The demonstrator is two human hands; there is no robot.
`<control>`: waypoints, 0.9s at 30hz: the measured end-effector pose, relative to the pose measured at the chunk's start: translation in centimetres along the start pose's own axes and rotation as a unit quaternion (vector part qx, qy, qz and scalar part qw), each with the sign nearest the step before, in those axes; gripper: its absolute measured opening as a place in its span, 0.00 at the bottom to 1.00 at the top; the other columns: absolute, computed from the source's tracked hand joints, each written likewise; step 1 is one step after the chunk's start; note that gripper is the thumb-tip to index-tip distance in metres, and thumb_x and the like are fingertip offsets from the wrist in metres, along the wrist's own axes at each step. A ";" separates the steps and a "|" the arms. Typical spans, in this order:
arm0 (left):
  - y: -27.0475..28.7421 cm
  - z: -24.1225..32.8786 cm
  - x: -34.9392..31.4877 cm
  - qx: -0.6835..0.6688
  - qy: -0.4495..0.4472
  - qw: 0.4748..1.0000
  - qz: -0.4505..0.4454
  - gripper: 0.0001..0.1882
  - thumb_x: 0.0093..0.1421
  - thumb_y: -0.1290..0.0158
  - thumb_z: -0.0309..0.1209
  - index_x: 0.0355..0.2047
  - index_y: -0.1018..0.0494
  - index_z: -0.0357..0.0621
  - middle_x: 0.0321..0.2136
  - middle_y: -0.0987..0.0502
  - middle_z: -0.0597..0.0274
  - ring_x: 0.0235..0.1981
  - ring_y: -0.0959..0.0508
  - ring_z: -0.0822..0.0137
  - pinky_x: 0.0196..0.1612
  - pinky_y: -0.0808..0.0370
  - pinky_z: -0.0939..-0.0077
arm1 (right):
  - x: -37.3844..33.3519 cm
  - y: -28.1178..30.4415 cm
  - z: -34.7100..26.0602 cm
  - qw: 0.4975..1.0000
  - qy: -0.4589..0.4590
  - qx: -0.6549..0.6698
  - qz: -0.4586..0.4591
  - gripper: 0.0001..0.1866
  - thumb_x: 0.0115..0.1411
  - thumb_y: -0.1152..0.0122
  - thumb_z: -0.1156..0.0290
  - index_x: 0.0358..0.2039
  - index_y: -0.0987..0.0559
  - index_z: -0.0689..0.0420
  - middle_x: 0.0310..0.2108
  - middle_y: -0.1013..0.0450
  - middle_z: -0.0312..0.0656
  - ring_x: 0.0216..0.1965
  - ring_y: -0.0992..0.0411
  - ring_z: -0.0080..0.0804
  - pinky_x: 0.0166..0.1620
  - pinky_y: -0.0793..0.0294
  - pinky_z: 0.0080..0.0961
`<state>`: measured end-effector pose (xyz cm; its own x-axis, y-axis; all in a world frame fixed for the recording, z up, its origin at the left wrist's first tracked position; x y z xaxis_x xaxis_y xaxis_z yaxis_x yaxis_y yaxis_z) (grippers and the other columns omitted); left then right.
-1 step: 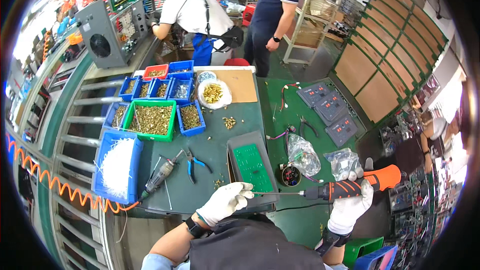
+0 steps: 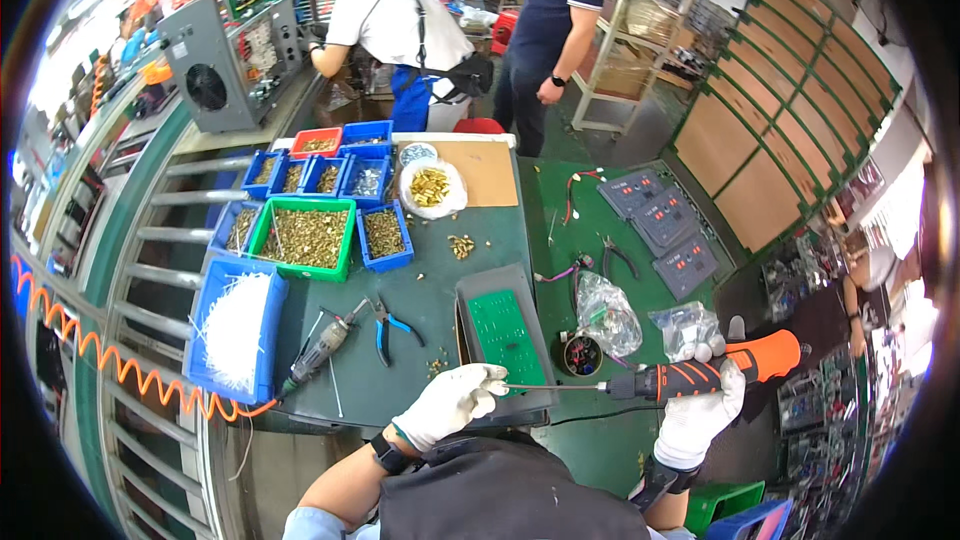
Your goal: Assembling and inspecting electronic control panels in a factory setting.
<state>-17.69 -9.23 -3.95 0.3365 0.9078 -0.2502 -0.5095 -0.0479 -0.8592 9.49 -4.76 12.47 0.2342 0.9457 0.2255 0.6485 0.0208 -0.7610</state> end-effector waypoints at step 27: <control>-4.1 -3.5 2.7 0.088 -0.005 0.993 0.073 0.17 0.65 0.48 0.39 0.39 0.30 0.33 0.23 0.27 0.62 0.22 0.30 0.72 0.27 0.34 0.79 | 6.6 4.8 0.3 0.998 -0.067 -0.003 -0.002 0.29 0.55 0.45 0.71 0.59 0.36 0.60 0.36 0.31 0.40 0.36 0.32 0.31 0.47 0.30 0.34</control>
Point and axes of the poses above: each hand's wrist, its own x-axis towards the middle knuckle, its own y-axis out of the back of the hand, z = x × y, the point moved 2 cm from there along x, towards the middle knuckle
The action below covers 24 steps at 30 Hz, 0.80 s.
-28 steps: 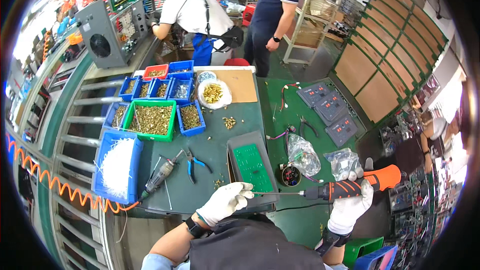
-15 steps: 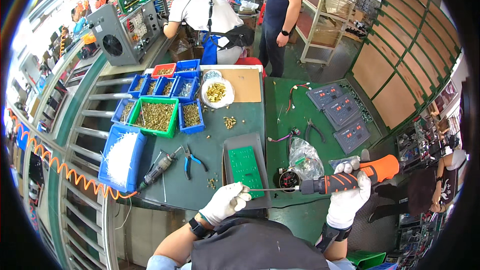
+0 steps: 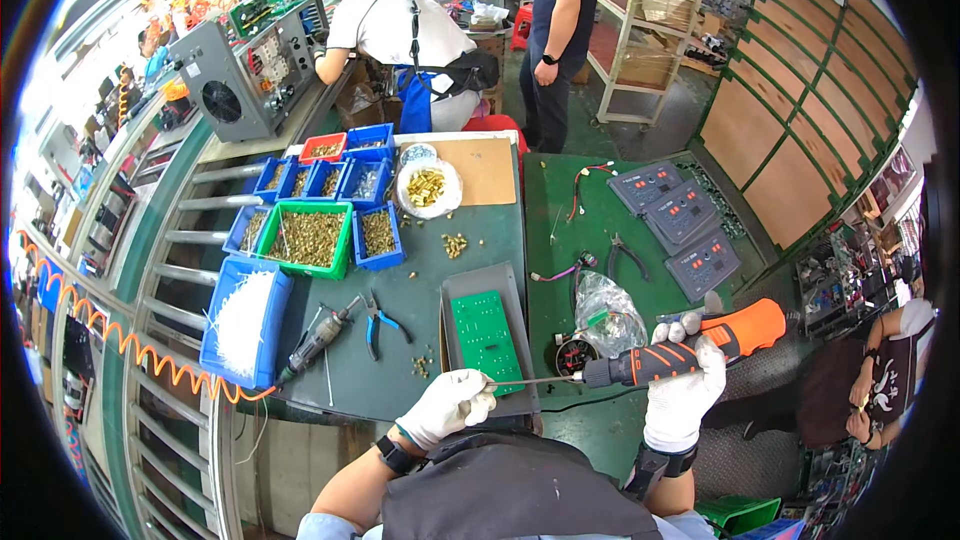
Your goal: Assembling and inspecting electronic control panels in a factory setting.
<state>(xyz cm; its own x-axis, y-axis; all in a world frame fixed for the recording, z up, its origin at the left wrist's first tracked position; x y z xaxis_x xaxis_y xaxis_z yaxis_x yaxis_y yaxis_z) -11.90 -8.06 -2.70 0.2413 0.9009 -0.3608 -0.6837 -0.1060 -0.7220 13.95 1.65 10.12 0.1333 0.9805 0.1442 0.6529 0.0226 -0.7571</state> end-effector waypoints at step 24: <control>1.5 0.9 5.4 0.879 -0.190 0.437 0.031 0.54 0.42 0.39 0.62 0.62 0.40 0.39 0.62 0.41 0.40 0.64 0.44 0.38 0.64 0.51 0.41 | -0.2 3.2 -1.8 0.994 0.057 -0.050 0.082 0.16 0.52 0.45 0.74 0.43 0.31 0.60 0.34 0.30 0.39 0.37 0.31 0.31 0.50 0.31 0.34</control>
Point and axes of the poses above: each hand's wrist, its own x-axis towards the middle knuckle, its own y-axis out of the back of the hand, z = x × y, the point moved 2 cm from there along x, towards the middle knuckle
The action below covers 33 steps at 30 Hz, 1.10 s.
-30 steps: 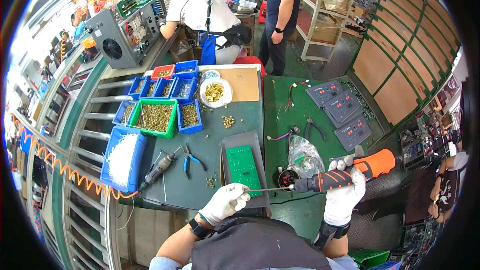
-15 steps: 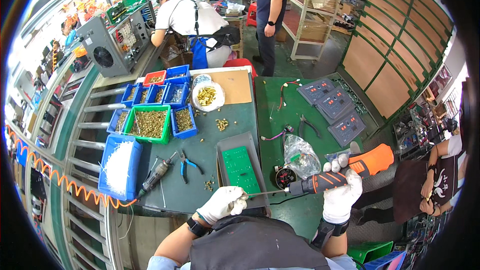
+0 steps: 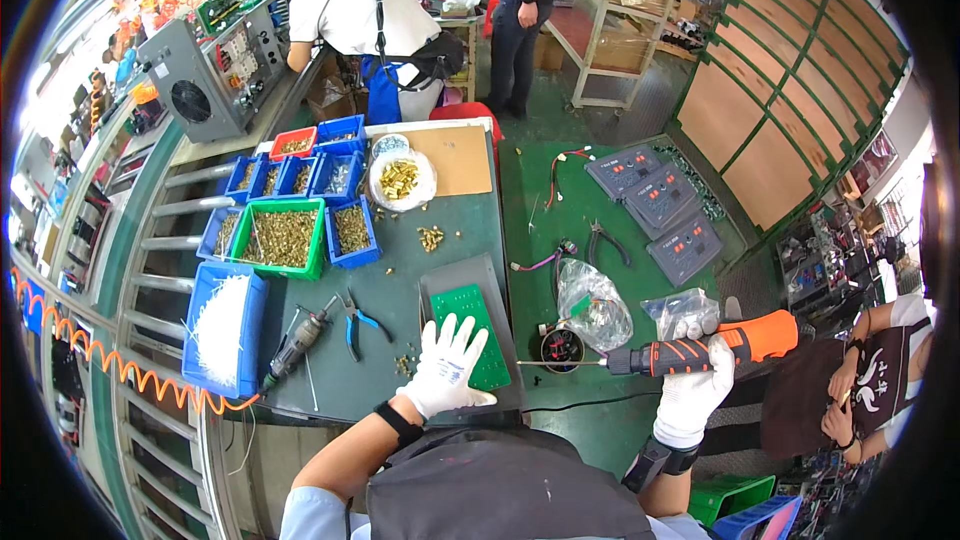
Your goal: Assembling and inspecting electronic control panels in a factory setting.
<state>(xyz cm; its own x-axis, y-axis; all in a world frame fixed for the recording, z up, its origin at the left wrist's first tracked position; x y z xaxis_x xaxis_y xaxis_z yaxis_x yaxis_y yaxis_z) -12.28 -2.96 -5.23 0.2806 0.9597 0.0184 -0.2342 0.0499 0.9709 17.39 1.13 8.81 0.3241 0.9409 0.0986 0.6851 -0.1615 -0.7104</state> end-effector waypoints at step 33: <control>-2.5 -1.1 0.0 -0.025 -0.021 0.998 -0.054 0.54 0.42 0.37 0.59 0.64 0.43 0.41 0.65 0.44 0.47 0.67 0.48 0.41 0.67 0.53 0.42 | 1.4 -2.5 7.3 0.993 0.003 -0.087 -0.078 0.35 0.51 0.47 0.84 0.62 0.41 0.53 0.36 0.30 0.40 0.36 0.29 0.33 0.46 0.26 0.37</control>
Point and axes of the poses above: each hand's wrist, its own x-axis towards the middle knuckle, its own y-axis out of the back of the hand, z = x × y, the point moved 2 cm from there along x, towards the middle knuckle
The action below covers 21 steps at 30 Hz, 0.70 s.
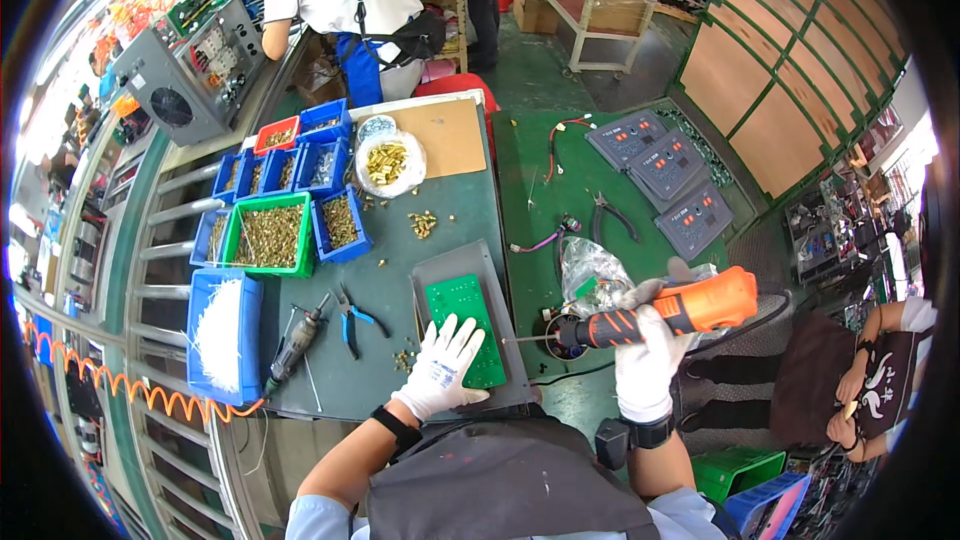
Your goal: Assembling and inspecting electronic control panels in a factory setting.
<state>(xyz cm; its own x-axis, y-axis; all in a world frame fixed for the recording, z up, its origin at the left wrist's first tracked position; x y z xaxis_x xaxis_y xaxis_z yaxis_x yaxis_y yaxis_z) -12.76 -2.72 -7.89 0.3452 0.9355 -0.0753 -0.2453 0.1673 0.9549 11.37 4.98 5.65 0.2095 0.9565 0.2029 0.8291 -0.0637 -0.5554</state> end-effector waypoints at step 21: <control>-0.2 -0.5 -0.3 -0.023 -0.005 0.999 0.041 0.53 0.41 0.37 0.57 0.63 0.41 0.42 0.63 0.42 0.48 0.66 0.46 0.43 0.66 0.54 0.42 | -1.5 -5.9 2.5 0.987 -0.031 -0.111 -0.116 0.37 0.47 0.50 0.92 0.59 0.41 0.58 0.37 0.30 0.38 0.38 0.28 0.26 0.51 0.26 0.35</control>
<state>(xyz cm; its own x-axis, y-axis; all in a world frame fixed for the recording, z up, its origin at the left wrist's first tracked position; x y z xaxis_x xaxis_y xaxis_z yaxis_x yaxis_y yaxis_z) -13.31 -2.88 -8.20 0.3312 0.9435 0.0068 -0.3155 0.1040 0.9432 4.90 4.64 6.64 -0.0250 0.9678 0.2506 0.9455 0.1043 -0.3086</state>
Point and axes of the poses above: each hand's wrist, its own x-axis towards the middle knuckle, its own y-axis out of the back of the hand, z = x × y, the point moved 2 cm from there along x, towards the middle knuckle
